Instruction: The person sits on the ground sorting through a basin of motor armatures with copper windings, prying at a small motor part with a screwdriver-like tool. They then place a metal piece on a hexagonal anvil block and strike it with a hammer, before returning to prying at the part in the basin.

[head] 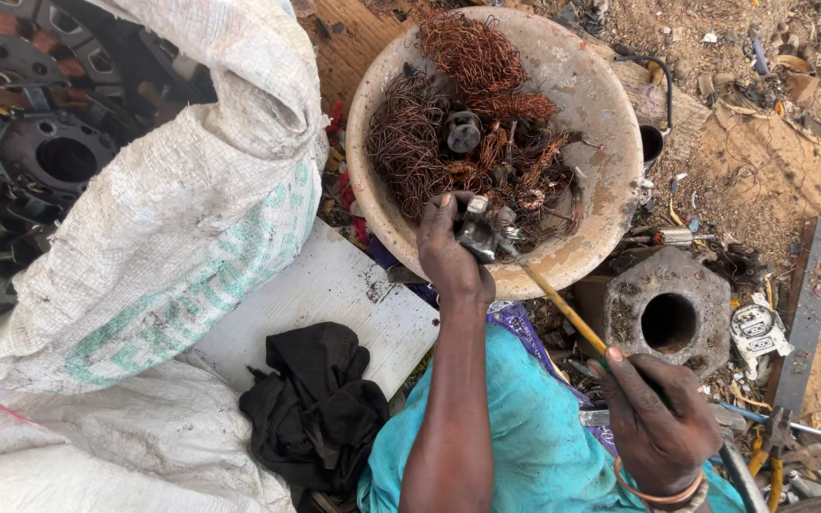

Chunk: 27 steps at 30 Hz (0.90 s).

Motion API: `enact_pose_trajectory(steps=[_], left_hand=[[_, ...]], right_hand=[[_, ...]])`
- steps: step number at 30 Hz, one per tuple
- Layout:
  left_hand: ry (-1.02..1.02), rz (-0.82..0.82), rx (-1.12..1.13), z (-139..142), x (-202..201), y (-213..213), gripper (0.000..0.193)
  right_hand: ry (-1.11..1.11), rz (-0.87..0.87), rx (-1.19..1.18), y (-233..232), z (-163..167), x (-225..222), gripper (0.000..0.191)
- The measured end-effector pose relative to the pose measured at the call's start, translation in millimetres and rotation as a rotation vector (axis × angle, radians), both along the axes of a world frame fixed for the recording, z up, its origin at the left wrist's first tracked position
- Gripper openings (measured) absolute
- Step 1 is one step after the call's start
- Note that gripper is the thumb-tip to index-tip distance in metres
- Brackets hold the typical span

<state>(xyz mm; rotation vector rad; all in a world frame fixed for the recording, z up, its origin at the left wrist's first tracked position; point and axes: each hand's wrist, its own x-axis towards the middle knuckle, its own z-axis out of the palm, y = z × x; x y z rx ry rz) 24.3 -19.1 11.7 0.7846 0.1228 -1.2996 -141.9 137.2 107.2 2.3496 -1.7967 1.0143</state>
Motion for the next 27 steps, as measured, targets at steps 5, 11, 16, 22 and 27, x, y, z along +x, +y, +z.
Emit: enact_pose_trajectory(steps=[5,11,16,22,27], left_hand=[[-0.011,-0.029,-0.004,-0.7,-5.4,-0.5,0.023],[-0.115,0.006,0.104,-2.2,-6.1,-1.2,0.021],[-0.089,0.023,0.085,-0.7,-6.0,-0.6,0.02],[-0.045,0.04,0.058,-2.5,-6.4,-1.5,0.019],[-0.159,0.048,0.016,-2.5,-9.0,-1.7,0.022]], right_hand=[[-0.025,-0.026,-0.004,4.3,2.5,-0.5,0.036],[-0.008,-0.052,0.032,10.4,4.6,-7.3,0.036],[-0.022,-0.054,0.029,8.6,1.4,-9.7,0.036],[0.026,-0.062,0.041,6.3,1.7,-10.3,0.037],[0.023,-0.079,0.034,2.4,4.7,-7.2,0.037]])
